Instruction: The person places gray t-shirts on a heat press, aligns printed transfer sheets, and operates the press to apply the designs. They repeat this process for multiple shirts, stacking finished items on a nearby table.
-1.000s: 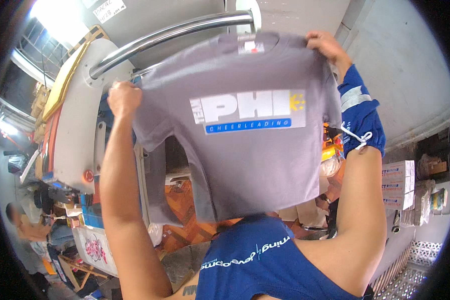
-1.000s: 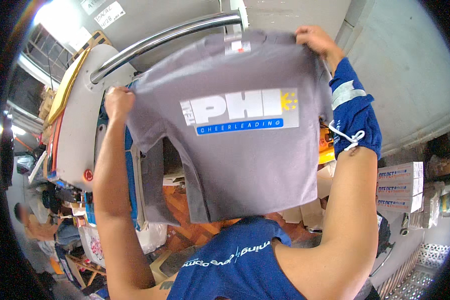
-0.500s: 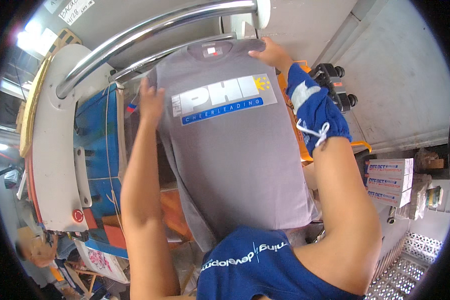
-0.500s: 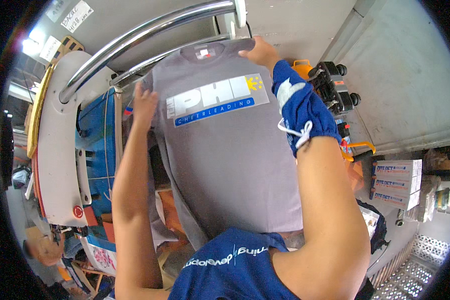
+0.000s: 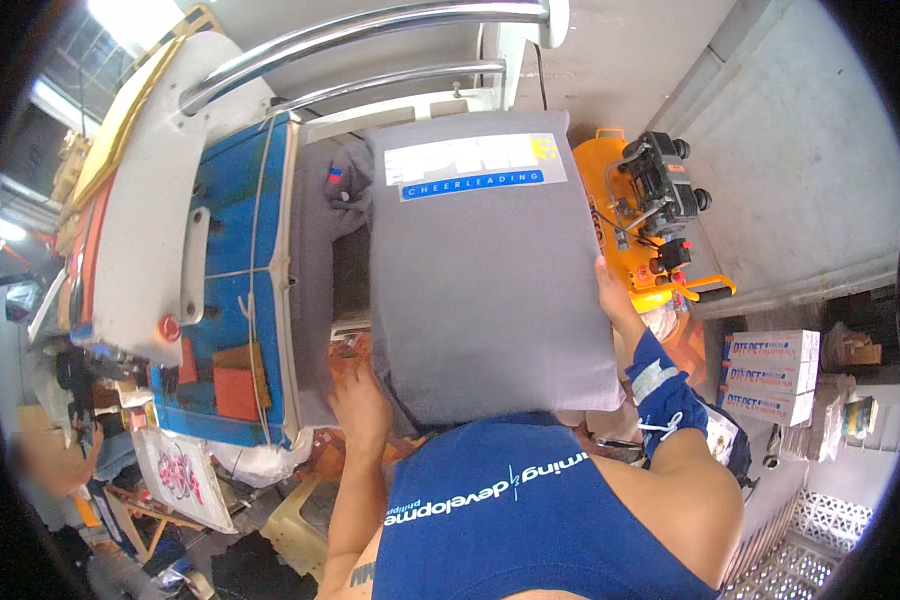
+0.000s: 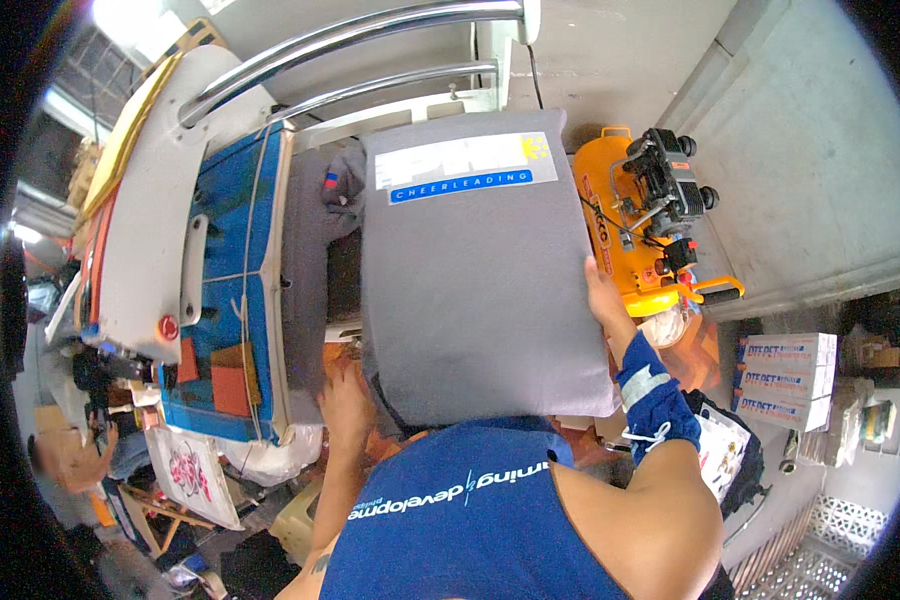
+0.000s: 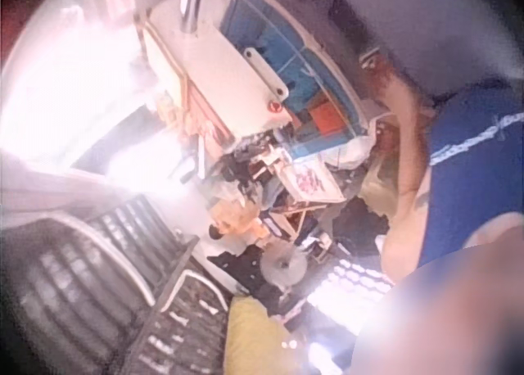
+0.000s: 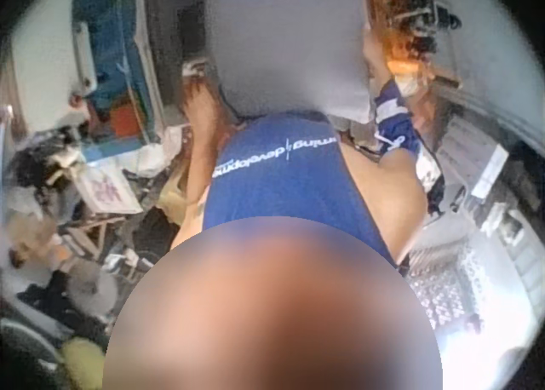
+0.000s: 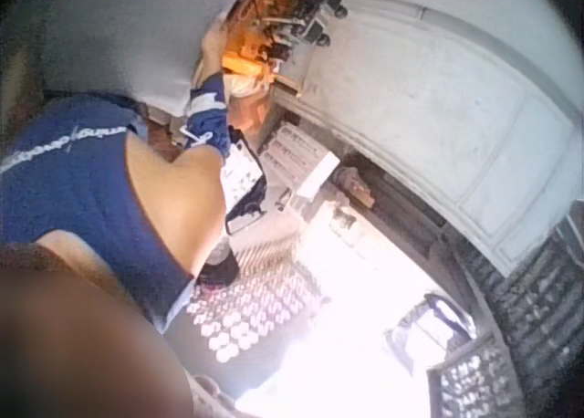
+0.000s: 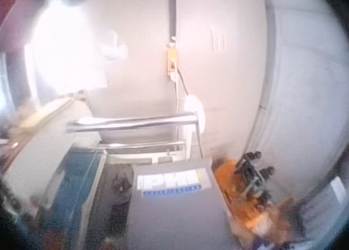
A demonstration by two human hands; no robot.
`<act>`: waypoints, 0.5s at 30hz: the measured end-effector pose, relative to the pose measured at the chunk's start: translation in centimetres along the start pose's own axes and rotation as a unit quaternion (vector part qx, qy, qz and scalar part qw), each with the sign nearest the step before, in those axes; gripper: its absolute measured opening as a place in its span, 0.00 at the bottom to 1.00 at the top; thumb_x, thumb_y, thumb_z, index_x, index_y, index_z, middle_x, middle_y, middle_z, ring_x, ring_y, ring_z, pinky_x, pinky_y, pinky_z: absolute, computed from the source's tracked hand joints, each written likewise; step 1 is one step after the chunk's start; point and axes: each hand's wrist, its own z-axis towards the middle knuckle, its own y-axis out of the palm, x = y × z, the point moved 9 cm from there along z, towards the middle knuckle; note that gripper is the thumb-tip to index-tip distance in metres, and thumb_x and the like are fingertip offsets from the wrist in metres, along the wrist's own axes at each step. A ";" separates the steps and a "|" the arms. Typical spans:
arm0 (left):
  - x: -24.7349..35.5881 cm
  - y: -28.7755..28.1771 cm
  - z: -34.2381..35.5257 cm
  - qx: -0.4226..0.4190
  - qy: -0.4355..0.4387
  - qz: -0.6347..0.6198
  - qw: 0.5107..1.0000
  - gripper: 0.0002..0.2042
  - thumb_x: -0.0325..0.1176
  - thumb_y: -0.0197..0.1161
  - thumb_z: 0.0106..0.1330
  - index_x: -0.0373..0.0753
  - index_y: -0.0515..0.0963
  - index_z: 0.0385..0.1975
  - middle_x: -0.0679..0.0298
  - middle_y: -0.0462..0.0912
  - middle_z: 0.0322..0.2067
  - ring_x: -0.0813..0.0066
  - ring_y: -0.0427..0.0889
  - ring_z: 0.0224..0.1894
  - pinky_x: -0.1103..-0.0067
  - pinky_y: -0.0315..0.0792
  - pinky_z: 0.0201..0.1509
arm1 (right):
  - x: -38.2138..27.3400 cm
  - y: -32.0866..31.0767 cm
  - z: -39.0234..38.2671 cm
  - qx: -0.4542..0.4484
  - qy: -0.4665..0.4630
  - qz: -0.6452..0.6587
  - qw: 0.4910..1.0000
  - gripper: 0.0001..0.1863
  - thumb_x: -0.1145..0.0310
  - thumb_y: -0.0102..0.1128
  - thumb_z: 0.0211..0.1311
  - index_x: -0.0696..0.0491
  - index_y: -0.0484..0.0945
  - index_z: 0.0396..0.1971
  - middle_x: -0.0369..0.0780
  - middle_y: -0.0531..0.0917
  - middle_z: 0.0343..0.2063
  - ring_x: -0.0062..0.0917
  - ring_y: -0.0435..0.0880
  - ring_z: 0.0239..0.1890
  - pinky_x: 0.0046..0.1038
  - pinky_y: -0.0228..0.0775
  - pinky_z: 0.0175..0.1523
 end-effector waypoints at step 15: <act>-2.2 2.9 -4.9 0.071 0.047 -0.175 0.981 0.10 0.36 0.61 0.68 0.34 0.79 0.33 0.48 0.83 0.30 0.47 0.83 0.36 0.59 0.74 0.41 | 6.7 -5.6 -8.3 0.060 0.041 0.343 0.936 0.28 0.50 0.55 0.74 0.65 0.81 0.49 0.47 0.85 0.49 0.31 0.84 0.47 0.29 0.73 0.53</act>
